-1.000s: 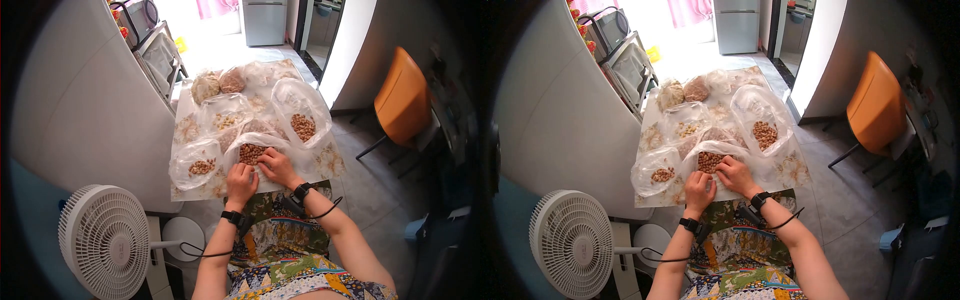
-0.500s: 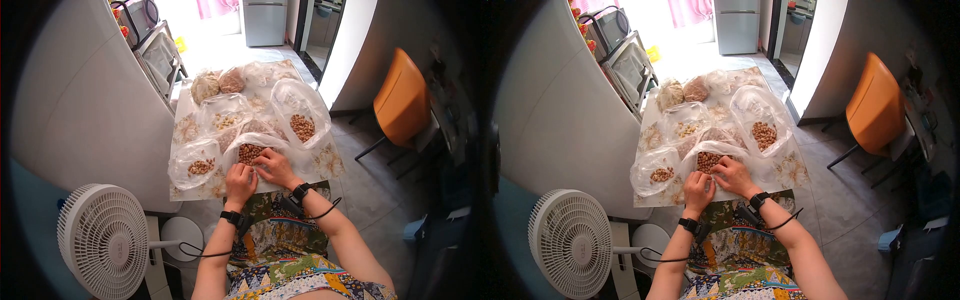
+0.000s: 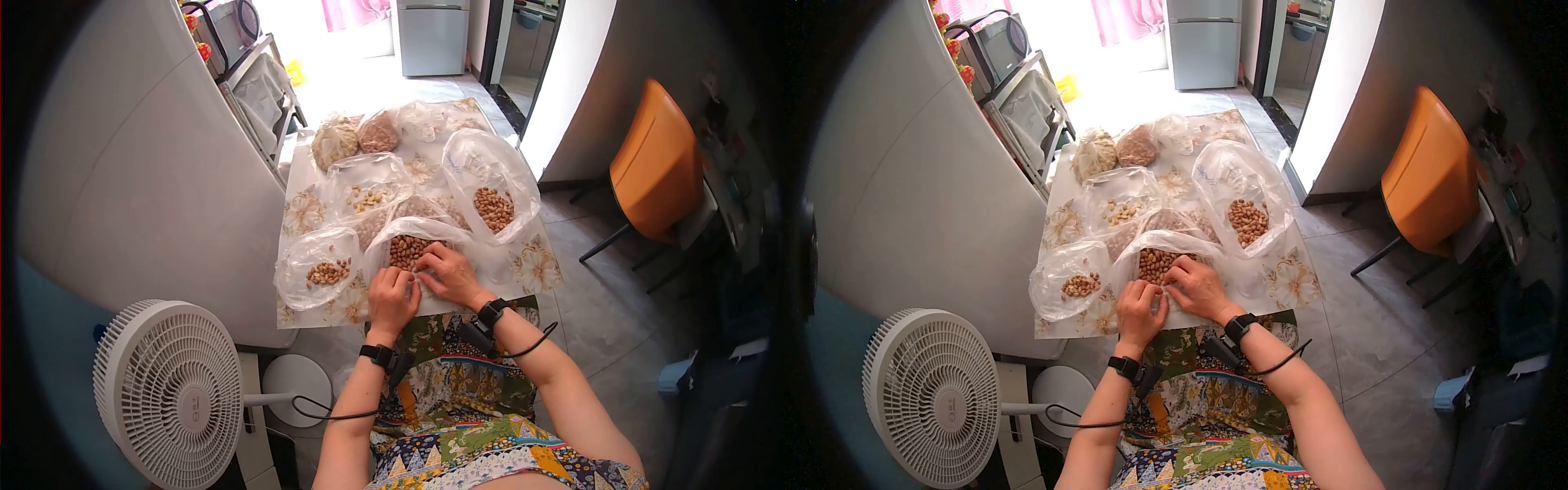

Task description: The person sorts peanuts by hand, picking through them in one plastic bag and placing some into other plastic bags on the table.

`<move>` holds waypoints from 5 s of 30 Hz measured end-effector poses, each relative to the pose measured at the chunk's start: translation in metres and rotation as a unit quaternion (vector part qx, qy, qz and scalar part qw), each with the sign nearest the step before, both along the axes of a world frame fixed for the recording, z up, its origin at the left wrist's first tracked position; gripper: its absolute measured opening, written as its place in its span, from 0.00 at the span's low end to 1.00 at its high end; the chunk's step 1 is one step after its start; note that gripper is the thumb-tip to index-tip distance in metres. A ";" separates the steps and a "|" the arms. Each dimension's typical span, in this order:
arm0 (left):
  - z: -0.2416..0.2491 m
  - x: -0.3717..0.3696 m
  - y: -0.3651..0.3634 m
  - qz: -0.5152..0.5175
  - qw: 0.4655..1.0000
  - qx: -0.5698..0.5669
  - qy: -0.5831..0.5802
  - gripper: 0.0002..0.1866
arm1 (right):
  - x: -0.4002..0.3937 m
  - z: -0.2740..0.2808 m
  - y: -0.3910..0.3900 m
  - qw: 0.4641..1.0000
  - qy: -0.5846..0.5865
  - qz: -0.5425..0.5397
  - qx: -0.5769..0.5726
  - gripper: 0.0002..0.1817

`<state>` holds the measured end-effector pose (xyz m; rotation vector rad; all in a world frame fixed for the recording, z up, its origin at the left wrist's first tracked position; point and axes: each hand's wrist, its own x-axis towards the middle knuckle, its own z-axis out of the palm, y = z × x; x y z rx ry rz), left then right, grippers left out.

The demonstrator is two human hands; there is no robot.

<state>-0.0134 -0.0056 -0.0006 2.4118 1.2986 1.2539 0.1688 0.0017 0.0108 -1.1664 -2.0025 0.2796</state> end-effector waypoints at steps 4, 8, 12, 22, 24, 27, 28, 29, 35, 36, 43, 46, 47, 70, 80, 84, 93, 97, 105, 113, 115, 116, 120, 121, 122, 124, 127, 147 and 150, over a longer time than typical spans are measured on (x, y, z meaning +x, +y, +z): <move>-0.001 0.000 0.000 0.000 1.000 0.001 -0.001 0.07 | 0.001 -0.005 0.002 1.000 0.002 -0.003 -0.010 0.07; -0.001 0.000 0.000 -0.001 1.000 -0.003 0.000 0.08 | -0.001 -0.006 0.002 1.000 -0.013 -0.016 -0.010 0.07; -0.001 0.000 0.000 0.000 1.000 -0.003 0.003 0.09 | 0.000 -0.004 0.002 1.000 -0.023 -0.003 -0.018 0.09; -0.003 -0.001 0.001 -0.004 1.000 0.000 -0.007 0.12 | 0.004 -0.007 0.004 0.999 -0.007 0.030 -0.018 0.09; -0.001 0.000 0.001 -0.002 1.000 0.002 -0.010 0.12 | 0.004 -0.008 0.004 0.999 -0.011 0.031 -0.015 0.09; -0.002 -0.001 0.001 -0.005 1.000 0.000 -0.010 0.12 | 0.004 -0.007 0.004 0.999 -0.012 0.031 -0.013 0.09; -0.002 -0.001 0.001 -0.007 1.000 -0.002 -0.010 0.12 | 0.004 -0.007 0.004 0.999 -0.011 0.032 -0.012 0.09; -0.002 -0.001 0.001 -0.010 1.000 -0.003 -0.011 0.12 | 0.004 -0.006 0.004 0.999 -0.010 0.032 -0.011 0.09; -0.005 -0.002 0.001 -0.016 1.000 -0.002 -0.012 0.12 | 0.003 -0.004 0.002 0.999 -0.008 0.038 0.010 0.10; -0.004 -0.002 0.001 -0.016 1.000 0.000 -0.014 0.12 | 0.003 -0.003 0.002 0.999 -0.012 0.042 0.014 0.10; -0.006 -0.003 0.001 -0.020 1.000 -0.004 -0.019 0.14 | 0.002 -0.002 0.001 0.998 -0.017 0.053 0.040 0.09; -0.003 -0.002 0.000 -0.014 1.000 0.001 -0.020 0.14 | 0.001 -0.004 0.001 0.999 0.019 0.040 0.028 0.08; -0.003 -0.002 0.000 -0.014 1.000 -0.001 -0.020 0.14 | 0.000 -0.005 0.001 0.999 0.036 0.034 0.023 0.08; -0.004 0.000 -0.001 -0.001 1.000 -0.015 -0.014 0.15 | 0.000 0.001 -0.008 0.996 0.056 -0.004 0.071 0.06; -0.006 -0.002 -0.002 0.004 1.000 -0.014 -0.006 0.14 | 0.077 0.053 -0.002 0.960 0.032 -0.216 0.176 0.06; -0.005 -0.002 -0.001 0.008 1.000 -0.005 -0.005 0.14 | 0.097 0.045 -0.007 0.957 0.097 -0.243 0.126 0.05; -0.004 -0.002 -0.001 0.005 1.000 -0.009 -0.003 0.13 | 0.083 0.046 -0.020 0.955 0.140 -0.233 0.115 0.06; -0.005 -0.002 -0.001 0.002 1.000 -0.004 -0.009 0.13 | 0.103 0.042 -0.010 0.946 -0.002 -0.289 0.145 0.07; -0.007 -0.003 -0.001 0.003 1.000 0.000 -0.011 0.12 | 0.103 0.035 -0.006 0.947 -0.045 -0.286 0.139 0.06; -0.007 -0.001 -0.001 0.005 1.000 -0.003 -0.005 0.12 | 0.017 0.029 -0.015 0.996 0.028 -0.032 0.081 0.08; -0.009 -0.002 0.000 0.007 1.000 0.002 -0.003 0.12 | 0.011 0.013 -0.011 0.997 0.049 -0.042 0.049 0.08; -0.009 -0.003 0.001 0.007 1.000 0.001 -0.002 0.12 | 0.009 0.007 -0.008 0.997 0.060 -0.046 0.033 0.08; -0.008 -0.002 0.001 0.011 1.000 0.004 0.005 0.12 | 0.010 -0.005 -0.007 0.992 0.110 -0.058 -0.024 0.08; -0.008 -0.001 0.001 0.011 1.000 0.005 0.008 0.12 | 0.009 -0.005 -0.008 0.992 0.113 -0.052 -0.014 0.08; -0.008 -0.001 0.000 0.009 1.000 0.005 0.005 0.12 | 0.009 -0.005 -0.010 0.992 0.116 -0.047 -0.005 0.08; -0.007 -0.001 0.000 0.009 1.000 0.007 0.002 0.12 | 0.009 -0.005 -0.011 0.985 0.147 -0.089 0.001 0.08; -0.006 -0.002 -0.001 0.008 1.000 0.000 0.001 0.12 | 0.012 -0.010 -0.012 0.970 0.201 -0.137 -0.015 0.06; -0.007 -0.002 -0.001 0.012 1.000 0.002 0.008 0.11 | 0.018 -0.017 -0.017 0.988 0.083 -0.113 0.065 0.12; -0.006 -0.002 -0.001 0.010 1.000 0.005 0.008 0.11 | 0.009 -0.010 -0.010 0.993 0.070 -0.071 0.062 0.10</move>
